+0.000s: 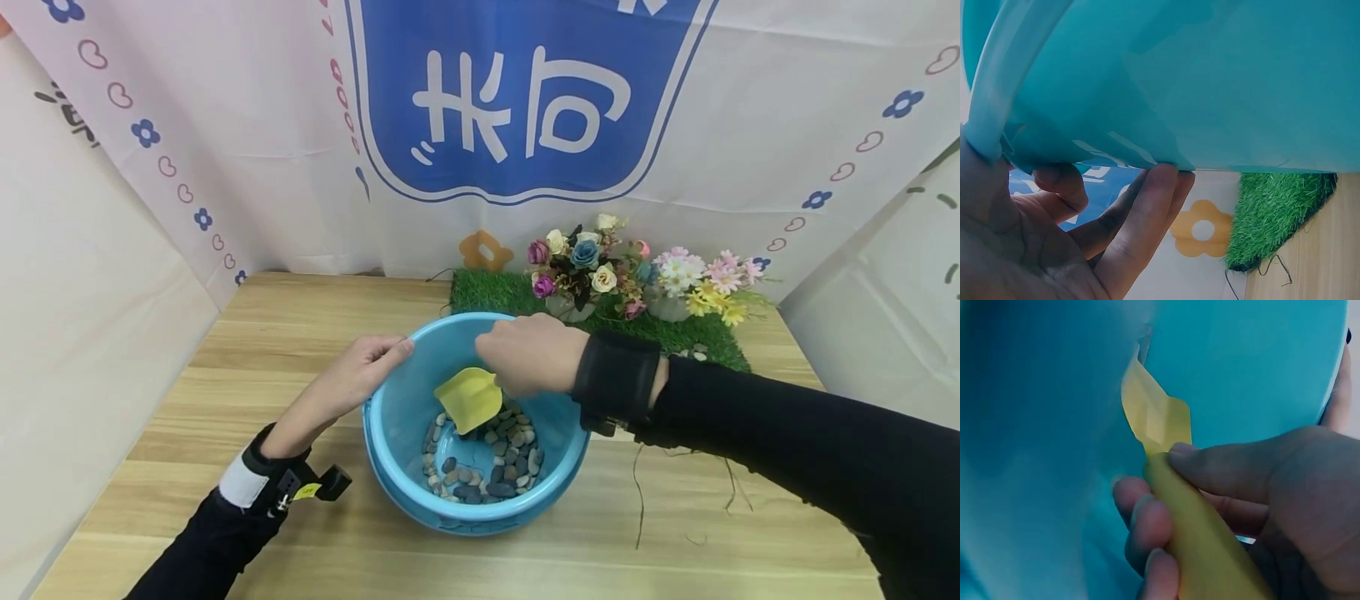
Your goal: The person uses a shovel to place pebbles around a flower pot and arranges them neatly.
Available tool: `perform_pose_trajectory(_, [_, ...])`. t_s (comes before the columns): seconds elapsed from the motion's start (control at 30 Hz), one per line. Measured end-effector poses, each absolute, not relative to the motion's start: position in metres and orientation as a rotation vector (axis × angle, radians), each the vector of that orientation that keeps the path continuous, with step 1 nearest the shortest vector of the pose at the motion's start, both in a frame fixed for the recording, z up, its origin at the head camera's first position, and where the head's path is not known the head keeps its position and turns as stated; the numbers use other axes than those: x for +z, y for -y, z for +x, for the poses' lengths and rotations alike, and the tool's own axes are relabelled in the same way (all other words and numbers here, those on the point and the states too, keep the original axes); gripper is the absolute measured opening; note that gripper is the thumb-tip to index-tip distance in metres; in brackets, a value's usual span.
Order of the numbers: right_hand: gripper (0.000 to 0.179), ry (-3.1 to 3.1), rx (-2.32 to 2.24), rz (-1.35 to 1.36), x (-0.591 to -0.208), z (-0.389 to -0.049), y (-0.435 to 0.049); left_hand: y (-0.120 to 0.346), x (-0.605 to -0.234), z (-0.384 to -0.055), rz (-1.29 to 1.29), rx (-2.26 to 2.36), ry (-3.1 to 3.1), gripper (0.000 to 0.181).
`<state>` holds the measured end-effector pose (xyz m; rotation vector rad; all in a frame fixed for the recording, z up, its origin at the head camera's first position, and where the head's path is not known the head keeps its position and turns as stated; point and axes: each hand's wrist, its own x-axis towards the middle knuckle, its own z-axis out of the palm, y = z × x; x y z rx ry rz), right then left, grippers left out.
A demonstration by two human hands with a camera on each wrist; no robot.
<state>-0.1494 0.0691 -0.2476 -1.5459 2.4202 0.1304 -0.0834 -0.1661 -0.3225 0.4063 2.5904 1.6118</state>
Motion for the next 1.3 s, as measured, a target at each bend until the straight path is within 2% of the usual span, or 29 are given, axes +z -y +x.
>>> perform_pose_trajectory(0.23, [0.017,-2.35,0.234,-1.5,-0.236,-0.151,-0.061,0.167,-0.323,-0.084,0.401,1.602,-2.596,0.038])
perform_pose_trajectory(0.6, [0.017,-2.362,0.368,-1.621,-0.226,-0.145,-0.043,0.168,-0.322,-0.084,0.413,1.592,-2.59,0.036])
perform_pose_trajectory(0.83, [0.015,-2.377,0.47,-1.632,-0.229,-0.144,-0.035,0.168,-0.322,-0.084,0.444,1.586,-2.599,0.036])
perform_pose_trajectory(1.17, [0.004,-2.361,0.552,-1.583,-0.243,-0.143,-0.024,0.169,-0.325,-0.084,0.453,1.596,-2.588,0.036])
perform_pose_trajectory(1.3, [0.006,-2.368,0.55,-1.574,-0.247,-0.141,-0.022,0.169,-0.325,-0.084,0.459,1.603,-2.585,0.036])
